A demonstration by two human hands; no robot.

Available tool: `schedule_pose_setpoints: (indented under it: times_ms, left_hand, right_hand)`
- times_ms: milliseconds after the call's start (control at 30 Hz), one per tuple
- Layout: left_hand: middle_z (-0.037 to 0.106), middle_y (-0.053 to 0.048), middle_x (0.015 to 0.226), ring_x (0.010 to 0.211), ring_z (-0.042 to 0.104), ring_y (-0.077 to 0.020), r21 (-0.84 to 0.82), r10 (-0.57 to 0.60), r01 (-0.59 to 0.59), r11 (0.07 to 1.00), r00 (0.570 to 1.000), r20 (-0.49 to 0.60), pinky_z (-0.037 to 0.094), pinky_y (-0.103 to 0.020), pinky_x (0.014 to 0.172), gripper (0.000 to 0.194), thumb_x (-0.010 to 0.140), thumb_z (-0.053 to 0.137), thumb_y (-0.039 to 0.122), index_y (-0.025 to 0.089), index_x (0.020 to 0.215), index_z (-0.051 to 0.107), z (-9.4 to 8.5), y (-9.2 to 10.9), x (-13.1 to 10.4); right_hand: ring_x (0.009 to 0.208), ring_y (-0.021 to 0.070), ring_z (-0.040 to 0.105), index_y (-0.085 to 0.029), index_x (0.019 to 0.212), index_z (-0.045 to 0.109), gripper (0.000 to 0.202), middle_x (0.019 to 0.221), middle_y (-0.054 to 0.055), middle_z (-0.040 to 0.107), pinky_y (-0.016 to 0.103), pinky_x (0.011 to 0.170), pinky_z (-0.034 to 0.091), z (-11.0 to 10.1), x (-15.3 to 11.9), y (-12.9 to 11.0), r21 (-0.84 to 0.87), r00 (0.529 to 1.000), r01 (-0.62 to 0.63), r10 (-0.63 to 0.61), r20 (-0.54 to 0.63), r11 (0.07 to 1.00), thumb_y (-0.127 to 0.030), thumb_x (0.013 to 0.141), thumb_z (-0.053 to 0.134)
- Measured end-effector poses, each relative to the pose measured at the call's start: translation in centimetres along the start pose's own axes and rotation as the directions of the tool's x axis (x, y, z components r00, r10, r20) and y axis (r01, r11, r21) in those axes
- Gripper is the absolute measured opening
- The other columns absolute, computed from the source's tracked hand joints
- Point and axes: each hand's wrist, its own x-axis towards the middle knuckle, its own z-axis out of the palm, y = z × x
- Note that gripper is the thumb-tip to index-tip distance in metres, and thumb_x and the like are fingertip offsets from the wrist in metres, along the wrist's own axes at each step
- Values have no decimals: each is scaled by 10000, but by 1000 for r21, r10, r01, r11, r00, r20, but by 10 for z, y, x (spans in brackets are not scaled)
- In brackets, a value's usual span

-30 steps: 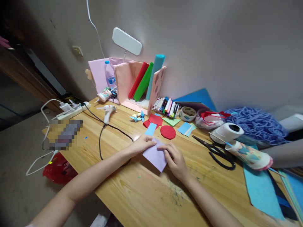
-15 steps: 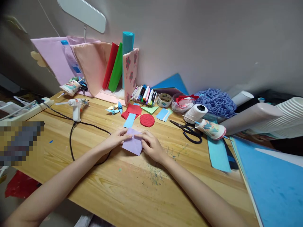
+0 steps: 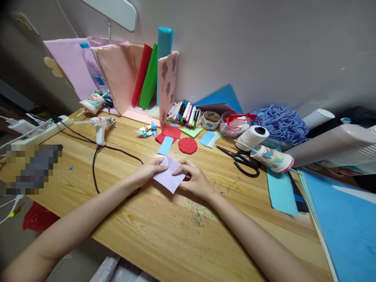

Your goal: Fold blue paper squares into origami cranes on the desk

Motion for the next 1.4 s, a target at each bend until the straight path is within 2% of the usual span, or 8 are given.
schedule_pose_setpoints:
  times_ms: [167,300,433,633,933,1133,1267,1400]
  left_hand:
    - [604,-22,834,765,527,-149,234,200,-182,955,978,-56,381,-236,699,262,740,599,370,142,868,604,9,-9,0]
    - [597,-36,883,813,527,-165,337,242,-242,910,969,44,388,-258,726,394,864,412,506,157,916,589,16,-2,-11]
    - [604,-46,982,886,539,-199,433,250,-264,862,964,90,393,-264,749,462,689,686,473,181,1017,544,23,2,-22]
    - [506,29,697,675,448,-122,550,297,-248,797,955,1,310,-222,602,232,816,547,381,168,738,503,27,-2,-21]
    - [446,34,592,612,409,-100,543,352,-273,794,935,-45,291,-222,576,314,815,529,347,139,580,508,25,4,-18]
    - [467,34,553,546,413,-90,533,301,-180,827,942,-149,288,-211,513,314,722,639,396,131,579,550,20,5,-16]
    - [556,6,569,542,473,-95,441,253,-168,882,957,-142,338,-208,526,259,698,655,355,116,608,609,18,4,-13]
    - [622,-18,599,547,523,-104,341,194,-129,931,967,-164,389,-212,548,211,678,665,313,106,638,655,17,3,-11]
  right_hand:
    - [834,167,582,-193,674,655,96,905,35,588,293,731,448,0,1,2,48,995,-63,66,-69,997,-267,718,698]
    - [765,154,555,-177,573,592,232,850,31,583,275,665,424,0,1,0,9,995,-61,62,-84,998,-326,707,711]
    - [707,145,538,-176,550,557,256,759,18,562,261,614,403,0,0,0,0,986,-76,76,-146,997,-318,711,696]
    - [632,124,490,-179,584,530,258,675,-1,521,248,569,368,1,-2,0,-60,991,-11,3,-134,998,-325,727,688]
    - [639,135,500,-179,639,557,256,677,13,548,257,571,374,1,1,-1,-74,987,39,-49,-152,997,-373,736,692]
    - [709,149,560,-184,805,594,241,774,20,613,260,634,429,1,-2,-1,-53,983,-37,26,-182,998,-377,716,708]
    - [714,141,582,-204,998,548,349,833,15,606,258,632,465,3,-3,1,149,961,-114,147,-235,982,-384,732,686]
    - [531,110,551,-179,949,555,339,660,-20,584,241,514,454,1,1,1,386,947,-247,306,-100,889,-424,737,656]
